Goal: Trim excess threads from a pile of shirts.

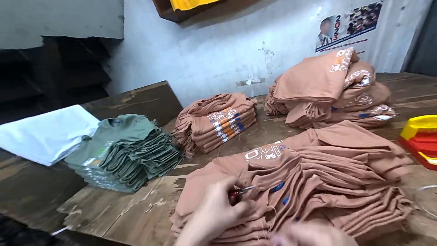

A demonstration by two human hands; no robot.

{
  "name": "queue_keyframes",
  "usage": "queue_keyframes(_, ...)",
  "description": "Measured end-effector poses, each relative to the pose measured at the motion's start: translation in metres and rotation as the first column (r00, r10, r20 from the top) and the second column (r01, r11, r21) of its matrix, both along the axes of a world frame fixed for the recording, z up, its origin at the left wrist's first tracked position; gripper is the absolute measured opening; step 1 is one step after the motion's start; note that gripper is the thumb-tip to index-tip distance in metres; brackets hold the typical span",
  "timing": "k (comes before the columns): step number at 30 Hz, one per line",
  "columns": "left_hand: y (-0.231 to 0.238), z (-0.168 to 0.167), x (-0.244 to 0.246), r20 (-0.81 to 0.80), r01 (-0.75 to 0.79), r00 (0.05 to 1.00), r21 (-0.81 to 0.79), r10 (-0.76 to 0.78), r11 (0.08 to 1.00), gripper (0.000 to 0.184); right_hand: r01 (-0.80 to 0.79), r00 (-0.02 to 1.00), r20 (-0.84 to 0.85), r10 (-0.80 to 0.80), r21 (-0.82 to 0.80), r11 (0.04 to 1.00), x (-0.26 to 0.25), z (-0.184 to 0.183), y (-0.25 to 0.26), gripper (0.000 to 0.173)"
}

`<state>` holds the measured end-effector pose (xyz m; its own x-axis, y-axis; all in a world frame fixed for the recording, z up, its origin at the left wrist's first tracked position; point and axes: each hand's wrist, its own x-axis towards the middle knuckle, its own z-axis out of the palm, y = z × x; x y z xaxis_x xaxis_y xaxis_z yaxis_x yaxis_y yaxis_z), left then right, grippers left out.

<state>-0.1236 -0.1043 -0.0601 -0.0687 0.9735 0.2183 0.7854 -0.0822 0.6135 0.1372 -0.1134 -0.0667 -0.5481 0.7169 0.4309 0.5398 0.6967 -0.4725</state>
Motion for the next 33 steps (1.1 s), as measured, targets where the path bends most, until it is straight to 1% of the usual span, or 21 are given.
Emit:
queue_keyframes(1, 0.003, -0.001, 0.006, -0.031, -0.047, 0.998, -0.044, 0.046, 0.998, 0.032, 0.143, 0.987, -0.081, -0.14, 0.039, 0.989, -0.01, 0.003, 0.01, 0.037)
queue_keyframes(2, 0.008, -0.003, 0.009, -0.056, -0.106, 0.993, -0.034, 0.104, 0.994, 0.027, 0.257, 0.964, -0.09, -0.249, 0.078, 0.963, -0.021, 0.003, 0.021, 0.042)
queue_keyframes(3, 0.014, -0.007, 0.011, -0.075, -0.158, 0.984, 0.031, 0.16, 0.987, 0.022, 0.289, 0.957, -0.042, -0.287, 0.069, 0.955, -0.028, 0.001, 0.03, 0.047)
queue_keyframes(5, 0.025, -0.022, 0.01, -0.121, -0.197, 0.965, 0.248, 0.232, 0.949, 0.016, 0.2, 0.978, 0.051, -0.2, 0.001, 0.98, -0.037, -0.005, 0.037, 0.049)
queue_keyframes(7, 0.023, -0.023, 0.01, -0.1, -0.175, 0.972, 0.297, 0.213, 0.939, 0.015, 0.117, 0.992, -0.038, -0.116, 0.015, 0.993, -0.038, -0.011, 0.031, 0.028)
queue_keyframes(9, 0.009, -0.01, 0.015, 0.037, -0.152, 0.988, 0.155, 0.148, 0.976, 0.015, 0.096, 0.965, -0.256, -0.048, 0.18, 0.979, -0.04, -0.023, 0.026, 0.013)
queue_keyframes(10, 0.002, -0.002, 0.018, 0.137, -0.112, 0.985, 0.052, 0.104, 0.992, 0.021, 0.111, 0.941, -0.339, -0.007, 0.287, 0.952, -0.043, -0.031, 0.024, 0.009)
queue_keyframes(12, -0.006, 0.008, 0.024, 0.306, 0.056, 0.952, -0.117, -0.018, 0.992, 0.034, 0.154, 0.909, -0.413, 0.062, 0.471, 0.869, -0.051, -0.051, 0.02, 0.008)
queue_keyframes(13, -0.006, 0.009, 0.027, 0.373, 0.128, 0.926, -0.152, -0.063, 0.98, 0.031, 0.17, 0.893, -0.442, 0.079, 0.497, 0.851, -0.055, -0.059, 0.019, 0.007)
queue_keyframes(15, -0.006, 0.006, 0.027, 0.508, 0.177, 0.855, -0.098, -0.104, 0.979, 0.017, 0.203, 0.855, -0.516, 0.043, 0.411, 0.889, -0.057, -0.064, 0.016, 0.011)
queue_keyframes(16, -0.007, 0.005, 0.026, 0.502, 0.145, 0.861, -0.077, -0.087, 0.986, 0.015, 0.202, 0.845, -0.534, 0.023, 0.36, 0.911, -0.055, -0.064, 0.016, 0.013)
queue_keyframes(18, -0.009, 0.003, 0.024, 0.269, 0.029, 0.963, -0.115, 0.003, 0.993, 0.029, 0.18, 0.866, -0.499, 0.047, 0.398, 0.9, -0.053, -0.068, 0.016, 0.014)
queue_keyframes(19, -0.01, 0.005, 0.024, 0.182, 0.027, 0.983, -0.163, 0.003, 0.986, 0.039, 0.167, 0.884, -0.462, 0.079, 0.469, 0.867, -0.052, -0.072, 0.016, 0.012)
queue_keyframes(20, -0.009, 0.007, 0.025, 0.158, 0.076, 0.987, -0.224, -0.041, 0.972, 0.045, 0.156, 0.896, -0.432, 0.105, 0.526, 0.836, -0.054, -0.073, 0.015, 0.01)
queue_keyframes(22, -0.004, 0.005, 0.028, 0.267, 0.166, 0.958, -0.235, -0.101, 0.958, 0.035, 0.168, 0.884, -0.458, 0.096, 0.502, 0.848, -0.058, -0.073, 0.015, 0.009)
queue_keyframes(24, 0.0, 0.0, 0.028, 0.427, 0.162, 0.9, -0.138, -0.089, 0.977, 0.02, 0.173, 0.832, -0.554, 0.032, 0.313, 0.934, -0.058, -0.063, 0.015, 0.011)
queue_keyframes(25, 0.0, -0.001, 0.027, 0.449, 0.136, 0.89, -0.102, -0.076, 0.985, 0.016, 0.163, 0.8, -0.6, -0.014, 0.195, 0.967, -0.055, -0.057, 0.017, 0.011)
queue_keyframes(27, -0.004, -0.001, 0.024, 0.313, 0.079, 0.947, -0.029, -0.066, 0.996, 0.023, 0.168, 0.752, -0.647, -0.123, 0.008, 0.986, -0.044, -0.047, 0.02, 0.01)
queue_keyframes(29, -0.01, 0.003, 0.024, 0.101, 0.05, 0.993, 0.106, -0.061, 0.993, 0.042, 0.204, 0.736, -0.654, -0.176, -0.035, 0.978, -0.033, -0.042, 0.024, 0.011)
queue_keyframes(30, -0.011, 0.004, 0.026, 0.005, 0.06, 0.998, 0.199, -0.062, 0.978, 0.043, 0.221, 0.731, -0.658, -0.182, -0.025, 0.975, -0.03, -0.041, 0.025, 0.012)
queue_keyframes(33, -0.013, 0.007, 0.037, -0.233, 0.185, 0.967, 0.355, -0.105, 0.916, 0.024, 0.251, 0.717, -0.681, -0.148, 0.054, 0.966, -0.029, -0.04, 0.027, 0.009)
